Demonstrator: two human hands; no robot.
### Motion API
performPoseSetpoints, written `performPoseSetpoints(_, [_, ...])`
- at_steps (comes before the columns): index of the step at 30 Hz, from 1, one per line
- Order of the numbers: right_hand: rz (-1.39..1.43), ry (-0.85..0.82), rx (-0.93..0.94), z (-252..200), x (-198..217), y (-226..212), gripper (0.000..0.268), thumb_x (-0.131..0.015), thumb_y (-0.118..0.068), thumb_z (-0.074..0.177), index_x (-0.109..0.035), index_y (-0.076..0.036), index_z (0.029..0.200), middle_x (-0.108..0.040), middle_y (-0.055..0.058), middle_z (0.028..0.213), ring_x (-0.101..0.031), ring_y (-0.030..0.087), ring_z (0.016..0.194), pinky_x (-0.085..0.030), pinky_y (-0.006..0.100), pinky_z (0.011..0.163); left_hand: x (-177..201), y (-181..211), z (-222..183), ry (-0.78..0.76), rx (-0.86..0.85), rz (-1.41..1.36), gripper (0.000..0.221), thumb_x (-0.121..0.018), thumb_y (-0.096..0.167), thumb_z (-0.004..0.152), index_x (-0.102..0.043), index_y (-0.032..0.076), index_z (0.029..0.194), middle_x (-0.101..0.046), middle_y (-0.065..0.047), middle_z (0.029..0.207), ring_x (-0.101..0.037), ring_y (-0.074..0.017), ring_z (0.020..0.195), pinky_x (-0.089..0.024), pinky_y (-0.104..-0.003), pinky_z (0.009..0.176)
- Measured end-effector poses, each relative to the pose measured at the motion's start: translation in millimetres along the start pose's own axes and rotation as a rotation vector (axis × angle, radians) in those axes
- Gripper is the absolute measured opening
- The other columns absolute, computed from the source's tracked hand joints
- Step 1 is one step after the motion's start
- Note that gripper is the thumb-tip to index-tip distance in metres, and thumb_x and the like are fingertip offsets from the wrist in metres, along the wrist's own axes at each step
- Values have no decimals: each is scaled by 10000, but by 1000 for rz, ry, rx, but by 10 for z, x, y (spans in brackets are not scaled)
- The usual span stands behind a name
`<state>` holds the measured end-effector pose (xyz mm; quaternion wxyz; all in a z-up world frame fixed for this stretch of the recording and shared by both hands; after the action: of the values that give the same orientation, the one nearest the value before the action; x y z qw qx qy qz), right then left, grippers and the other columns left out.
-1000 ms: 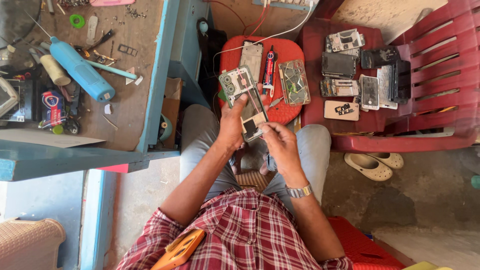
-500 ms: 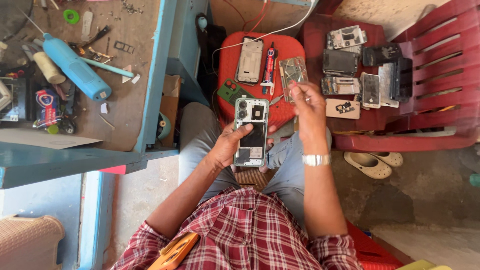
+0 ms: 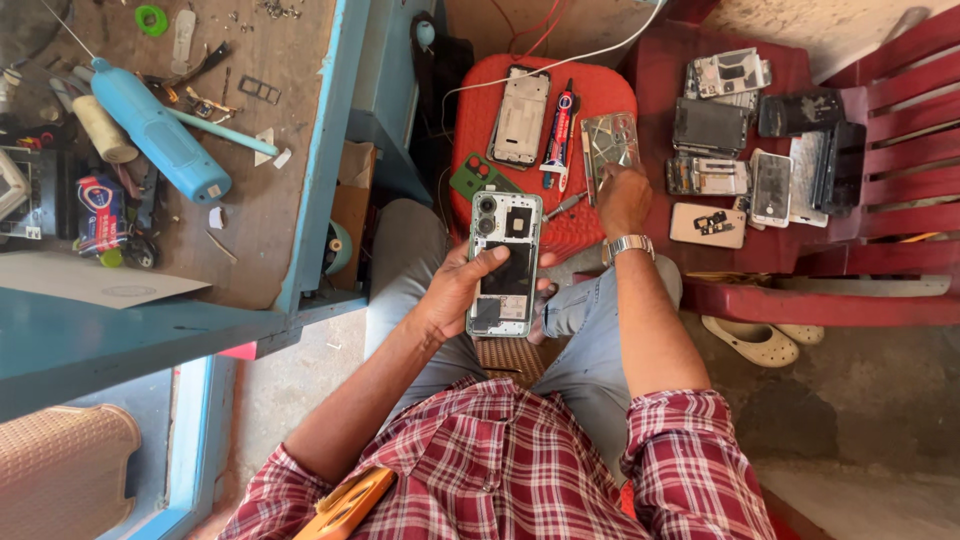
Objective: The person uses a hot glue gun to apply adhesive to a green phone case, then picks up a disassembled smartphone and applies glue to its internal frame. The person then places the phone into the case and presses the edges to secure it.
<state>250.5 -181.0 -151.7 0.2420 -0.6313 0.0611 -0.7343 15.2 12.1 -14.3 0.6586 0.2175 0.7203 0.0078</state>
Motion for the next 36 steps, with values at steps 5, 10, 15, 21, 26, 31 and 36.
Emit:
performPoseSetpoints(5, [29,57,-27,118,168,-8,67,-768,-102,821,-799,-69,871,-713,186,983,-698,383,922,-554,474,803,160,99,14,151,-27,137,435,-572,135,1039,-474,-10,1437,-660,-274,1328,-708,-355,1122,-607,-484,949])
performPoseSetpoints(10, [224,114,-151,56,151,14,77,-725,-113,871,-769,-58,902,-718,201,905,-723,367,827,-563,467,739,229,340,-69,200,-115,320,526,-624,75,975,-491,-31,1473,-666,-266,1322,-711,-347,1099,-605,-469,965])
performPoseSetpoints(15, [94,56,-71,-261,-166,-180,118,-681,-132,876,-758,-43,873,-722,223,848,-709,416,784,-561,496,712,323,560,-163,290,-204,267,592,-620,-1,888,-475,-15,1462,-655,-208,1353,-716,-344,1104,-610,-473,945])
performPoseSetpoints(21, [-28,-97,-133,-149,-509,-313,270,-758,-271,829,-755,-2,809,-706,277,850,-699,457,771,-555,531,703,330,606,-191,330,-182,285,603,-628,-9,916,-473,-33,1498,-634,-296,1356,-714,-366,1114,-604,-479,952])
performPoseSetpoints(26, [-93,-163,-281,-2,-654,-178,326,-788,-318,773,-758,6,796,-707,282,828,-710,446,776,-570,518,719,251,601,-131,277,-232,292,640,-623,-22,891,-444,-29,1506,-559,-240,1471,-676,-365,1181,-595,-492,982])
performPoseSetpoints(31, [224,22,-232,134,-551,-10,275,-825,-249,770,-708,-1,761,-723,207,724,-712,349,654,-573,454,644,187,613,-47,219,-224,192,671,-594,49,899,-397,-23,1536,-520,-206,1527,-647,-374,1242,-593,-503,1002])
performPoseSetpoints(36, [665,-3,-446,121,-427,128,157,-740,-127,860,-631,-15,877,-661,82,736,-629,166,591,-497,347,510,161,586,10,210,-225,182,636,-548,143,962,-370,0,1555,-505,-194,1538,-637,-379,1237,-573,-493,995])
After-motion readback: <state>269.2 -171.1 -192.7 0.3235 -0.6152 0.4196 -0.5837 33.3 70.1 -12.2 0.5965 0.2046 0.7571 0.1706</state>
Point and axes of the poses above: each hand's wrist, its own z-axis towards the middle knuckle, its own x-axis out of the back of the hand, y = z × x, the point moved 8 cm from there along z, towards the middle knuckle
